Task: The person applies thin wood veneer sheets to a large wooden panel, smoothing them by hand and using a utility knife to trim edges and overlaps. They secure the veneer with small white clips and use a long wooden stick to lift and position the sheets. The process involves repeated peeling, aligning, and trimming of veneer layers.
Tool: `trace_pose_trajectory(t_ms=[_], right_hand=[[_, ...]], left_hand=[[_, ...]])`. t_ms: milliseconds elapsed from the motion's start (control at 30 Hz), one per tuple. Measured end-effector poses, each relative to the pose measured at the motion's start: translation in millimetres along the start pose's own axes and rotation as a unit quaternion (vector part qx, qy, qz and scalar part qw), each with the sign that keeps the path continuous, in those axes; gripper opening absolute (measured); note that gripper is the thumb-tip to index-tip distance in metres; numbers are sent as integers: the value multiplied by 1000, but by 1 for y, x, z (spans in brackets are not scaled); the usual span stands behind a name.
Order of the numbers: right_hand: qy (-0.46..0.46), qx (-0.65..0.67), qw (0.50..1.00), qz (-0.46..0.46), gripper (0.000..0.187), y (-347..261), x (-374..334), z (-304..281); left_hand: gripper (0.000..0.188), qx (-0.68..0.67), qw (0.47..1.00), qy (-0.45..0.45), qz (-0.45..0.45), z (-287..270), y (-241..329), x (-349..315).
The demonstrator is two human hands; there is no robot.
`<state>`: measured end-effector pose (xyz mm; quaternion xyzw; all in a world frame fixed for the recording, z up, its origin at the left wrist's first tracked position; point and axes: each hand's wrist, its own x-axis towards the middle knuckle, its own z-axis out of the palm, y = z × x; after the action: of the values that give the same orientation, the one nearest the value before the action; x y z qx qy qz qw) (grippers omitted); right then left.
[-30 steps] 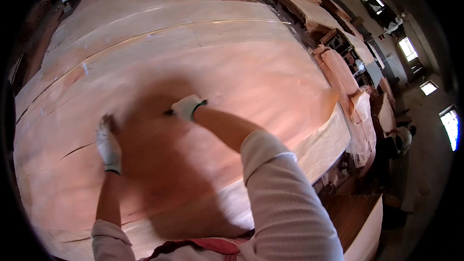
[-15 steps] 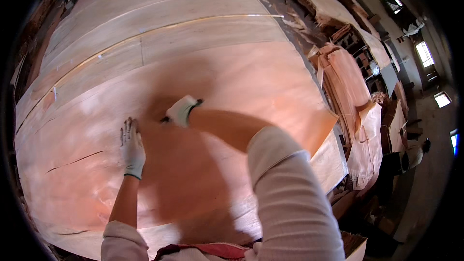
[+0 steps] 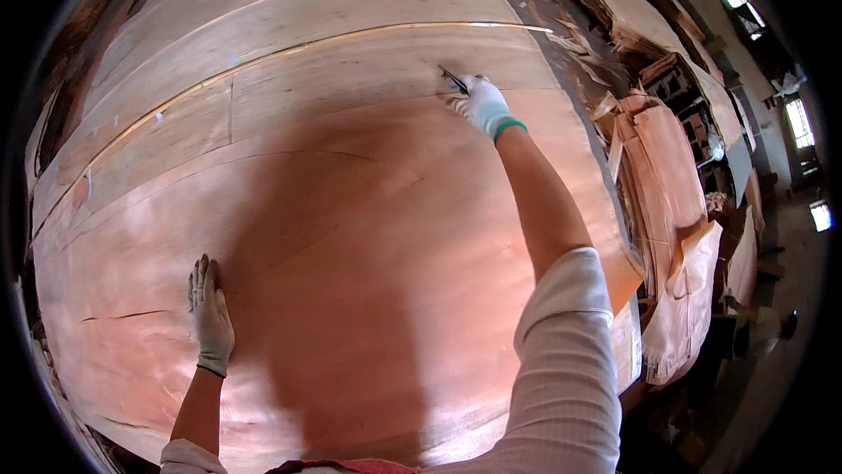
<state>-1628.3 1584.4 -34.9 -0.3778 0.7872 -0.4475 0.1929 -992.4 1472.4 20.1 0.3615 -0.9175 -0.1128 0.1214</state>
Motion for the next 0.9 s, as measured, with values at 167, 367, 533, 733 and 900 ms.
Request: trace_pose_trajectory(t_ms=[167, 367, 533, 733, 900], right_hand=[[-218, -359, 907, -38, 54, -98, 24, 82], [-212, -306, 928, -10, 49, -90, 12, 42], [-42, -383, 911, -149, 25, -116, -49, 36], [146, -421, 863, -238, 30, -158, -172, -4], [139, -444, 861, -207, 32, -191, -205, -28]], left_hand=[[43, 9, 998, -3, -56, -9, -14, -26], [44, 8, 1000, 8, -27, -9, -12, -9], [44, 17, 999, 26, -28, -10, -12, -19], [44, 24, 999, 45, -18, -9, -16, -25], [44, 34, 998, 59, -10, -8, -17, -24]])
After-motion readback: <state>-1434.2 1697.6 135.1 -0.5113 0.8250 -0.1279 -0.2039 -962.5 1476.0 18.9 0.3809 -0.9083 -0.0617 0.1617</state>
